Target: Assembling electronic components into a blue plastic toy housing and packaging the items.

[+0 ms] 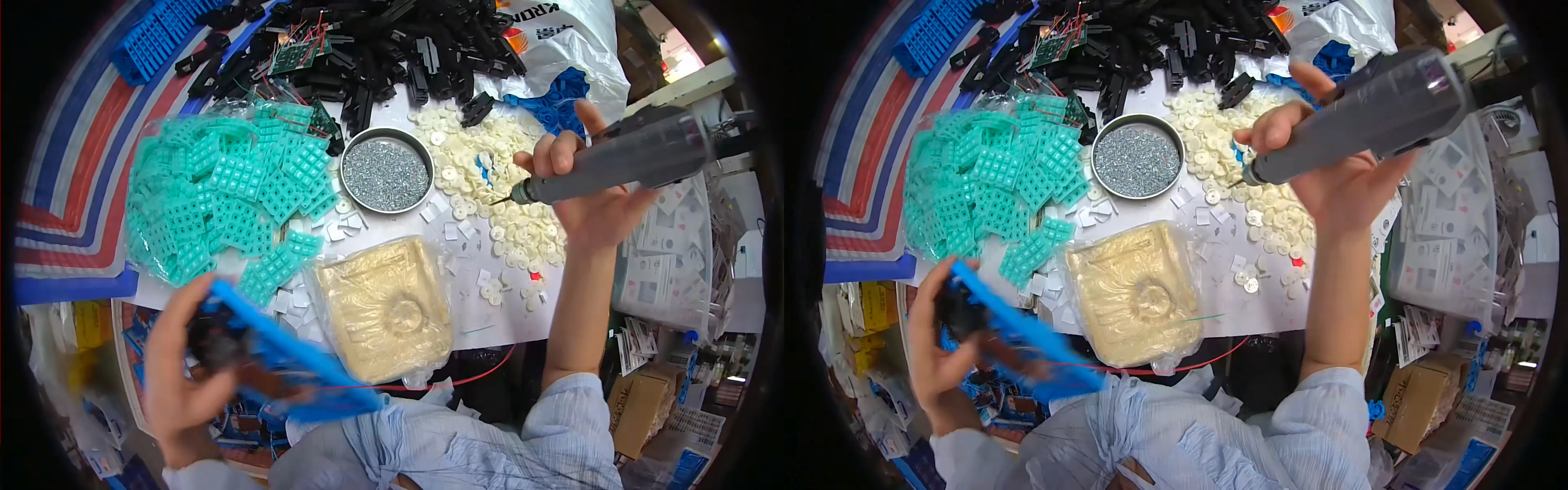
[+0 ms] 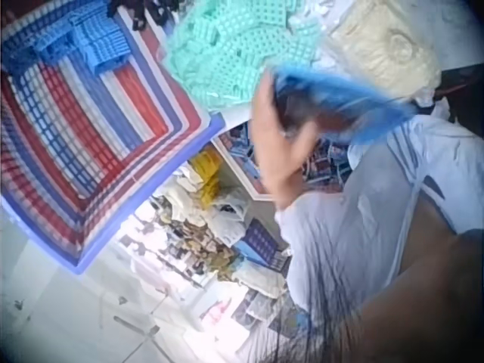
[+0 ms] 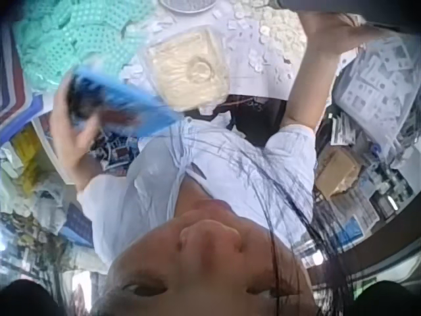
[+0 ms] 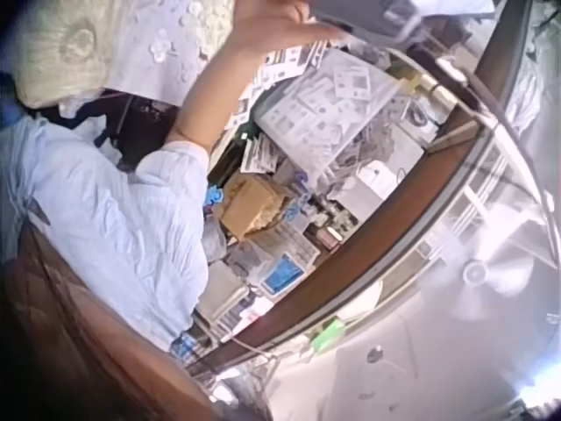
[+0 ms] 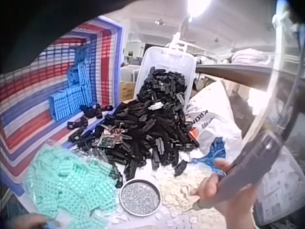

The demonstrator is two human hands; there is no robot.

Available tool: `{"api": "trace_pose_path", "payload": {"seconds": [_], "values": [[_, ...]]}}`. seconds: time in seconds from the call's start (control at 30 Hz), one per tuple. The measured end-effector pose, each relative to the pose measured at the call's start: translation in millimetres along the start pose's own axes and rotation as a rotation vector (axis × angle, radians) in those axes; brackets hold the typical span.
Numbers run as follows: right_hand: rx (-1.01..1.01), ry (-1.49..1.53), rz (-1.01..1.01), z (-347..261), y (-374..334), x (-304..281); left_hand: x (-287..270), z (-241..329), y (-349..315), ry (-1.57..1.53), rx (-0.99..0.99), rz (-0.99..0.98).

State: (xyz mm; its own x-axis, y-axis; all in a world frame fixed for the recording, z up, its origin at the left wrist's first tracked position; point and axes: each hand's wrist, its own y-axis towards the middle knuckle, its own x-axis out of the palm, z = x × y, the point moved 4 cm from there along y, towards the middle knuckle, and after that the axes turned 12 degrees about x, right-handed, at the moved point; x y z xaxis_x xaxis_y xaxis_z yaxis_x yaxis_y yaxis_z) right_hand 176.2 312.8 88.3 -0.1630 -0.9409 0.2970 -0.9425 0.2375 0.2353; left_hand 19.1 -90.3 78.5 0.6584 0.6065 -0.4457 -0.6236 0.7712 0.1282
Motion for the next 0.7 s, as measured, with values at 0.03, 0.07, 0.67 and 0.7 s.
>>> {"api": "trace_pose_path", "payload": {"seconds": [0.03,0.07,0.67,0.7], "values": [[0.051,-0.011,-0.058,-0.9,-0.8,-21.3,-32.8,-8.1,-9.8,0.187,0.039,-0.133],[0.137,-0.243,0.11,1.2,-2.7,-66.3,-60.9,-26.1,-29.6,0.374,0.064,-0.29],[0.286,-1.284,0.768,-29.5,-100.4,-364.5,-111.0,-306.9,-298.7,1.227,-0.646,0.403],[0.218,-0.939,0.828,-39.0,-119.2,-373.9,-90.0,-288.5,-268.8,1.203,-0.45,0.403]]}}
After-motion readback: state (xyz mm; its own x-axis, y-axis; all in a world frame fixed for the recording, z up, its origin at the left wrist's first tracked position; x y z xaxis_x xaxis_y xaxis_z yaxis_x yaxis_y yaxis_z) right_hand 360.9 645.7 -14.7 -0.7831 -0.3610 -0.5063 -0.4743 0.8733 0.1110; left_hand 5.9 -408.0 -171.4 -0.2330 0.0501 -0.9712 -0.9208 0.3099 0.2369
